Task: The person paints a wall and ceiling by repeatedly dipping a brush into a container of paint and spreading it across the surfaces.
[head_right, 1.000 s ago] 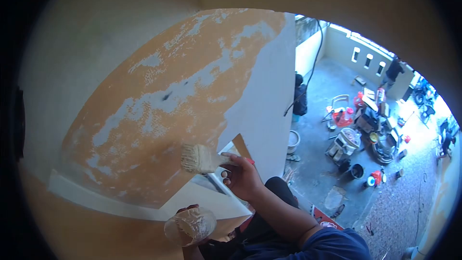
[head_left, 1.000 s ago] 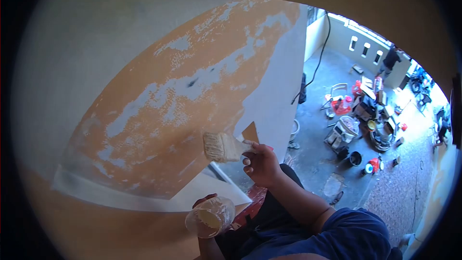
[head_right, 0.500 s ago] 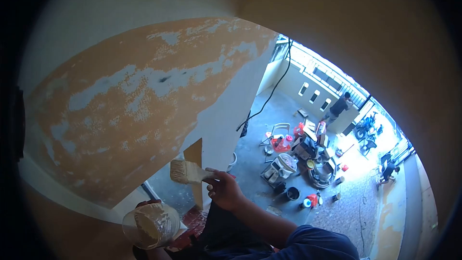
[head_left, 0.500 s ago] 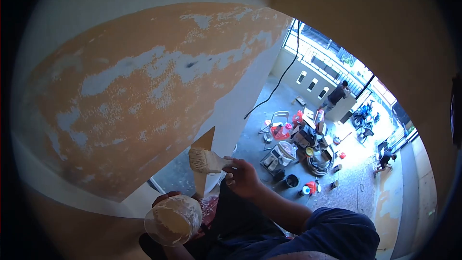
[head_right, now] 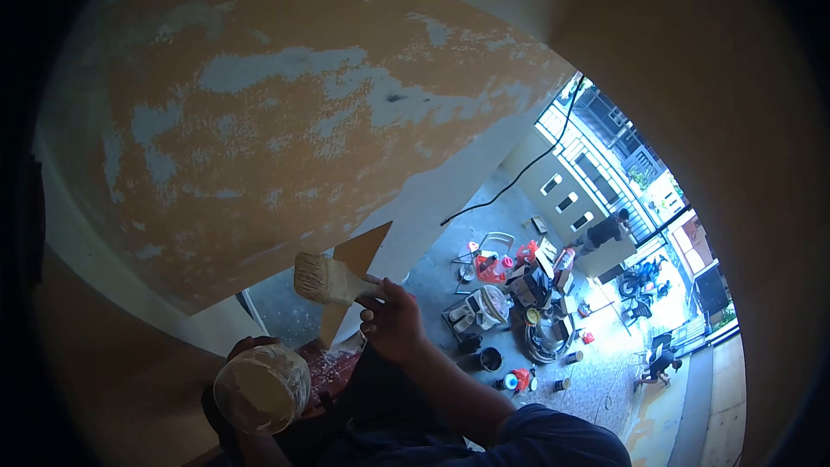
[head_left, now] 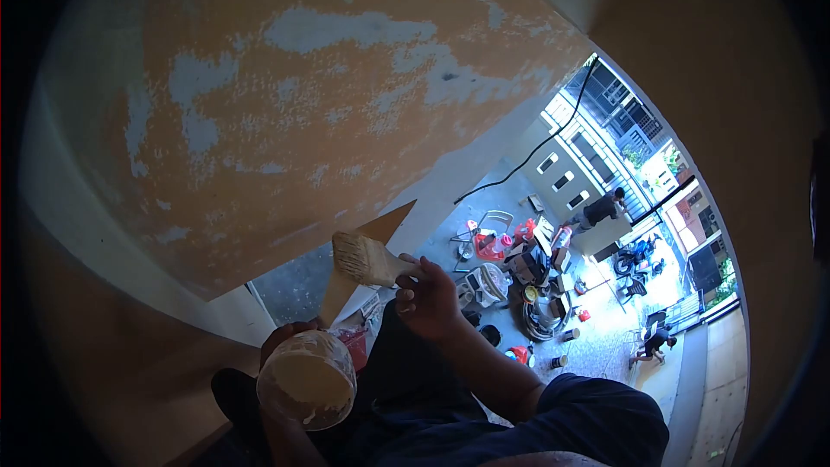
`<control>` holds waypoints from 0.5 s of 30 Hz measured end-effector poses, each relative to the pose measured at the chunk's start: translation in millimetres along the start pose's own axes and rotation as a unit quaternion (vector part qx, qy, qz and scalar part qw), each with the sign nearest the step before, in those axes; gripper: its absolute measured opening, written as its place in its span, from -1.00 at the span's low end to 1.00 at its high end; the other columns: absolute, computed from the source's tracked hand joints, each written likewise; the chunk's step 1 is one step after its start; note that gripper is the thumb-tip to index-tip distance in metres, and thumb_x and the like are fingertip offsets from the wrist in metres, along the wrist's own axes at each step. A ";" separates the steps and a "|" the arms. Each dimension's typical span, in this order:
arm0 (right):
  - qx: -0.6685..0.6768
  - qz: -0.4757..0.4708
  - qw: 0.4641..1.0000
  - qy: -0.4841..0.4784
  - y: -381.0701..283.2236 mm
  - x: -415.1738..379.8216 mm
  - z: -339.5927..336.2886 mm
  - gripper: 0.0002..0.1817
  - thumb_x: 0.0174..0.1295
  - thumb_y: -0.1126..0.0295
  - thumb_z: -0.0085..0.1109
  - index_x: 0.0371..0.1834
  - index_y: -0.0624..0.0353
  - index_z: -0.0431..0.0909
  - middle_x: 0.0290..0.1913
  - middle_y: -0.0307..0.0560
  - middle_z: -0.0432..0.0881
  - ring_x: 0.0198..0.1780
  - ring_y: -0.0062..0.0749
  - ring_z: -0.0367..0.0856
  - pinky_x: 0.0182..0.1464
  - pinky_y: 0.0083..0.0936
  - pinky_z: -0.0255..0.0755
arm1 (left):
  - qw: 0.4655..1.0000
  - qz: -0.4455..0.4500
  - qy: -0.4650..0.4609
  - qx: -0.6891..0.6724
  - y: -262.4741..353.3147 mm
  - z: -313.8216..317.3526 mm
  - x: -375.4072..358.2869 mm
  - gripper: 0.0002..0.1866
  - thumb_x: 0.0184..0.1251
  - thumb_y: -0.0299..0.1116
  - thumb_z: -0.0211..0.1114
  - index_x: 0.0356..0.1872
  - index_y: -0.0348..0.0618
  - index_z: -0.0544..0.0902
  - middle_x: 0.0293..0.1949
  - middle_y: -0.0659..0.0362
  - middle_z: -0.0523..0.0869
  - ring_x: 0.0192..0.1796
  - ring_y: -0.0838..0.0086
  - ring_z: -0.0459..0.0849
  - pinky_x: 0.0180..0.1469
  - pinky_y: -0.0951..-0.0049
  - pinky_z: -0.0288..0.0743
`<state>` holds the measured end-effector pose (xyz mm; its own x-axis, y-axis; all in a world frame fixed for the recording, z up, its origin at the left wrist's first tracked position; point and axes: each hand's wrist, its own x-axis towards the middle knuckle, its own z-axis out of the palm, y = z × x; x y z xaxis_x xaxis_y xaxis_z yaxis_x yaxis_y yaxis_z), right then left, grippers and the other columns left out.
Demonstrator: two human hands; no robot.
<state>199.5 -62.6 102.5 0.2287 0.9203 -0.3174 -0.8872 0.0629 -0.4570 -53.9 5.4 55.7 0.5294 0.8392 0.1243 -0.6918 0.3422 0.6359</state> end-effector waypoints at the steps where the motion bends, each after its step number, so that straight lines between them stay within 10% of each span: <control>1: -0.002 0.000 1.000 0.003 0.8 1.0 2.0 -0.63 0.24 0.09 0.03 0.02 0.03 0.47 -0.21 -0.12 0.59 -0.45 -0.49 0.48 -0.46 -0.60 0.36 | 1.000 0.007 -0.001 -0.004 0.1 -2.7 -1.4 -0.41 0.25 -0.09 0.15 0.19 -0.27 0.33 0.10 -0.24 0.43 -0.04 0.06 0.60 -0.13 0.18 0.66; 15: 0.013 0.004 1.000 -0.024 2.4 9.1 7.3 -0.64 0.25 0.09 0.00 0.03 0.01 0.46 -0.22 -0.18 0.56 -0.43 -0.51 0.46 -0.43 -0.61 0.33 | 0.995 0.058 -0.046 0.062 9.7 6.7 5.4 -0.55 0.33 -0.21 0.08 0.21 -0.11 0.35 0.06 -0.08 0.49 0.09 0.15 0.51 0.03 0.15 0.55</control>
<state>196.5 -51.2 104.5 0.2024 0.9381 -0.2811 -0.8995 0.0646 -0.4321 -54.5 10.4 67.7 0.4957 0.8264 0.2672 -0.6883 0.1862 0.7011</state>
